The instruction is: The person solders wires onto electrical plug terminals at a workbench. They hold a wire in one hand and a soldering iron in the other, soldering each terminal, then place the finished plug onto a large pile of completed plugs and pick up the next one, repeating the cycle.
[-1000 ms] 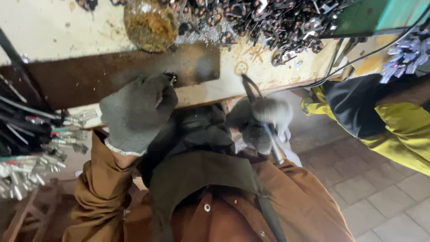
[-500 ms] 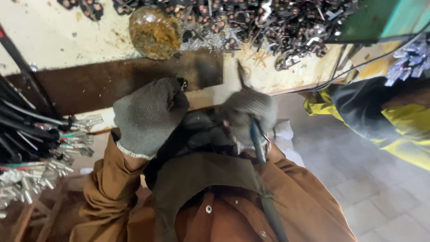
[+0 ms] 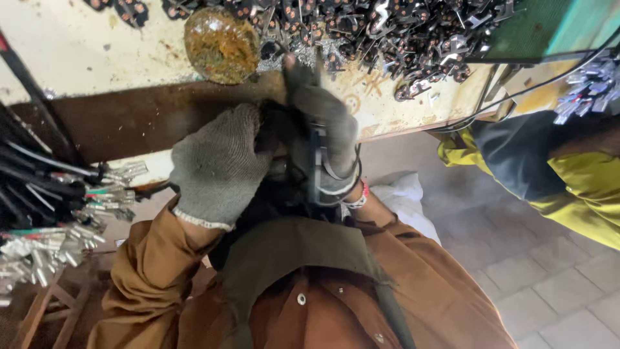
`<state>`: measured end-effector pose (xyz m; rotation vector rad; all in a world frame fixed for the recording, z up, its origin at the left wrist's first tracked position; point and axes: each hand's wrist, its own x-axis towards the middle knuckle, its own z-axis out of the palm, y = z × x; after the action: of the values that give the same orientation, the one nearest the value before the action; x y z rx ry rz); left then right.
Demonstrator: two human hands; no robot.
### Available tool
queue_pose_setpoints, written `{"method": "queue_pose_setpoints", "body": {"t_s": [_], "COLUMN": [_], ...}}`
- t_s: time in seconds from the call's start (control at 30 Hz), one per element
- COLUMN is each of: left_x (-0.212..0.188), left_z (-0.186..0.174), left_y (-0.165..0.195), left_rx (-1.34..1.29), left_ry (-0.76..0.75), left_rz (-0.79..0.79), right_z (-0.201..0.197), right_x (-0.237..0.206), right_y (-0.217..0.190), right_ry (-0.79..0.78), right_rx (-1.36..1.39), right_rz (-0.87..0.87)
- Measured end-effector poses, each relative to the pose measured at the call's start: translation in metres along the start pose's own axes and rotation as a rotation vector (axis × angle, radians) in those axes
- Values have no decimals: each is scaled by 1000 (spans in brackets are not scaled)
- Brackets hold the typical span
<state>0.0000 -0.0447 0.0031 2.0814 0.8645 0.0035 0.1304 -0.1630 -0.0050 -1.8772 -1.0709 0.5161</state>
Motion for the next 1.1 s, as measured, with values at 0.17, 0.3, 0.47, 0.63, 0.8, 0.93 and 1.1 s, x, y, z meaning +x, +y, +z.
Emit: {"method": "queue_pose_setpoints", "body": {"t_s": [0.17, 0.3, 0.47, 0.63, 0.8, 0.93, 1.1], "left_x": [-18, -29, -30, -29, -27, -30, -38], "left_z": [-4, 1, 9, 3, -4, -8, 0], "left_y": [-10, -24, -22, -15, -21, -20, -27], "left_rx": [-439, -544, -650, -594, -572, -397, -388], "left_ry": [159, 12, 60, 26, -100, 12, -6], "left_rz": [-109, -260, -159, -71, -80, 11, 122], "right_z": [-9, -11, 12, -11, -18, -7, -12], "right_x": [-1, -17, -33, -33, -26, -25, -24], "right_y": [-8, -2, 13, 7, -5, -5, 3], "right_ry": [-27, -202, -36, -78, -229, -141, -176], "right_rx": [175, 66, 55, 769, 763, 744, -43], "right_rz": [39, 1, -58, 743, 520, 538, 61]}}
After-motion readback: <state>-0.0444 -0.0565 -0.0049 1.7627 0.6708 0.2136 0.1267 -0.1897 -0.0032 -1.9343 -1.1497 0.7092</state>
